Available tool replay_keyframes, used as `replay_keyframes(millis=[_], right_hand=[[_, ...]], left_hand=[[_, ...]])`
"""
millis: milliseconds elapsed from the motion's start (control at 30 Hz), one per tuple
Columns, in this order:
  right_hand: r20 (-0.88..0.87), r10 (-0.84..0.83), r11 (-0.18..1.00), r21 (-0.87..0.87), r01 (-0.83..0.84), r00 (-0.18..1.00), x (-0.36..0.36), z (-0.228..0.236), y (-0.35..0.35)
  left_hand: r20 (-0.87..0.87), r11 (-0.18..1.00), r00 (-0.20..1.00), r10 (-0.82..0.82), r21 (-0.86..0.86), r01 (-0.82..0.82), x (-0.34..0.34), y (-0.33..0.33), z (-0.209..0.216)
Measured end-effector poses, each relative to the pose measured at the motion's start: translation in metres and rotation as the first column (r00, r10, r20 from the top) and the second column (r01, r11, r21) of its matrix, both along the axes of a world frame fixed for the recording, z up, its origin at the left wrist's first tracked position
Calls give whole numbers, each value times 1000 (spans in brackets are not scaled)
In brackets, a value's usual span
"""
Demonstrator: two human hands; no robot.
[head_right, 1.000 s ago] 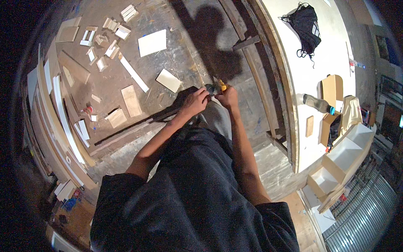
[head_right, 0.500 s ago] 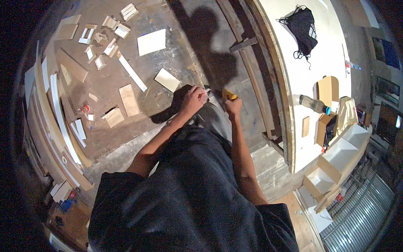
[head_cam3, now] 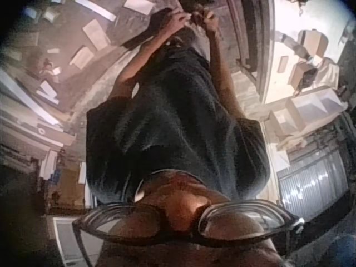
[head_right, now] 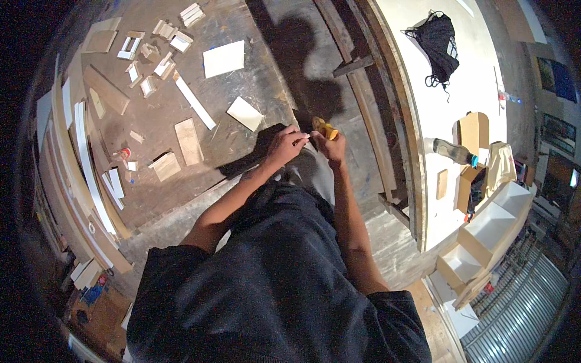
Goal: The person cuts a wooden strip using a handsaw, applies glue to the wooden pieces, and attaches them together onto a wooden block by hand.
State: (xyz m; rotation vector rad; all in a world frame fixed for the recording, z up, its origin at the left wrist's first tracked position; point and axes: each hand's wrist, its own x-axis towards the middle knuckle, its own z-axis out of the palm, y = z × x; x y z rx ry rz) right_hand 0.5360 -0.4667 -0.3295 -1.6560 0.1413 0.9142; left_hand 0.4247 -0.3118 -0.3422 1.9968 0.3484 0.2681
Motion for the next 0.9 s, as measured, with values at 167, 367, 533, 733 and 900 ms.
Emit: replay_keyframes(millis=[167,367,533,733,900], right_hand=[[82,41,997,54,-46,996,-1,-14,2],[-19,-36,997,72,37,999,13,-24,-8],[-92,-88,988,117,99,992,29,-53,-23],[-182,-64,981,170,96,981,29,-52,-15],[-157,93,995,61,-84,983,38,-42,-18]], left_hand=[[25,1000,999,-20,-22,21,6,-4,4],[-144,996,987,69,-43,-76,-5,5,8],[-312,985,940,140,142,-99,-9,-1,36],[-233,951,959,159,297,-86,-38,-7,22],[-277,934,940,202,344,-99,-38,-17,23]])
